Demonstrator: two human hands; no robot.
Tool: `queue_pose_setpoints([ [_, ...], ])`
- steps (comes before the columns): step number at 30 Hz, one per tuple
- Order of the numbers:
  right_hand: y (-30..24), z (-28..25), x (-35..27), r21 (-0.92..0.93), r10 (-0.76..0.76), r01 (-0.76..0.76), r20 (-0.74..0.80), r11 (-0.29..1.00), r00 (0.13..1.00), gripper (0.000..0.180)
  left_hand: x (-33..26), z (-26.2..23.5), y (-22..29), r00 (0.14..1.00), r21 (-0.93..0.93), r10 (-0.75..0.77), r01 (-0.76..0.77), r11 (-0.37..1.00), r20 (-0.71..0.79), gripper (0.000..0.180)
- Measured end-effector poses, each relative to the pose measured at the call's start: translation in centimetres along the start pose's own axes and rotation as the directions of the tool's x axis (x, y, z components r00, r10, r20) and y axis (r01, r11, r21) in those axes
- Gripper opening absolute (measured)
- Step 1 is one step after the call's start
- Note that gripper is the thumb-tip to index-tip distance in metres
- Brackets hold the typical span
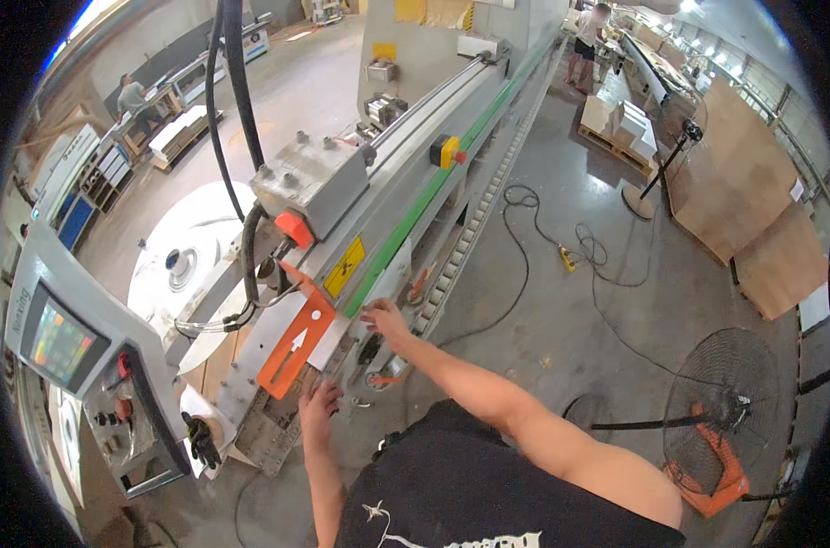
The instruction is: Feeding wooden panels into an industrial edge-banding machine and stacking the finished pieces at the end of the conveyor.
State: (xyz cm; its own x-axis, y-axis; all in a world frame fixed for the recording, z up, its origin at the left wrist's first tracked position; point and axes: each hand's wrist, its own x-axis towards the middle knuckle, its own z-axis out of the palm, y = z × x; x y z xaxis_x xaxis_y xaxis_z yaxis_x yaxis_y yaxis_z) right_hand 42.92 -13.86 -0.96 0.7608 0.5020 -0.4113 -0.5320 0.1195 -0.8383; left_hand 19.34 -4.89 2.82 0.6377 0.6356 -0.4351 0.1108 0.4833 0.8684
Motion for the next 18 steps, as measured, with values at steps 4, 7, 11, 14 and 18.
queue_pose_setpoints([
  [4, -0.3, -3.8, -1.5, -0.671, -0.296, 0.314, 0.146, 0.672, 0.944, 0.021, -2.0, -6.9, -3.1, 0.989, 0.466, -0.085, 0.019, 0.885, 0.122, 0.037],
  [7, 1.5, -8.0, -2.6, -0.892, -0.565, 0.442, 0.416, -0.099, 0.713, 0.026, -7.0, -10.5, -6.7, 0.974, 0.496, -0.219, 0.222, 0.840, -0.065, 0.029],
  [11, 2.6, -9.9, -2.7, -0.803, -0.475, 0.579, 0.568, -0.143, 0.672, 0.027, -13.8, -19.5, -15.2, 0.975, 0.698, -0.080, 0.204, 0.687, -0.207, 0.028],
  [14, 2.6, -8.5, -3.0, -0.813, -0.472, 0.559, 0.561, -0.162, 0.680, 0.023, -15.6, -26.3, -20.6, 0.903, 0.808, 0.068, 0.342, 0.479, -0.423, 0.032],
  [18, 2.4, -8.2, -3.4, -0.820, -0.470, 0.529, 0.563, -0.216, 0.680, 0.022, -14.7, -27.7, -21.1, 0.920, 0.746, 0.059, 0.276, 0.606, -0.388, 0.034],
])
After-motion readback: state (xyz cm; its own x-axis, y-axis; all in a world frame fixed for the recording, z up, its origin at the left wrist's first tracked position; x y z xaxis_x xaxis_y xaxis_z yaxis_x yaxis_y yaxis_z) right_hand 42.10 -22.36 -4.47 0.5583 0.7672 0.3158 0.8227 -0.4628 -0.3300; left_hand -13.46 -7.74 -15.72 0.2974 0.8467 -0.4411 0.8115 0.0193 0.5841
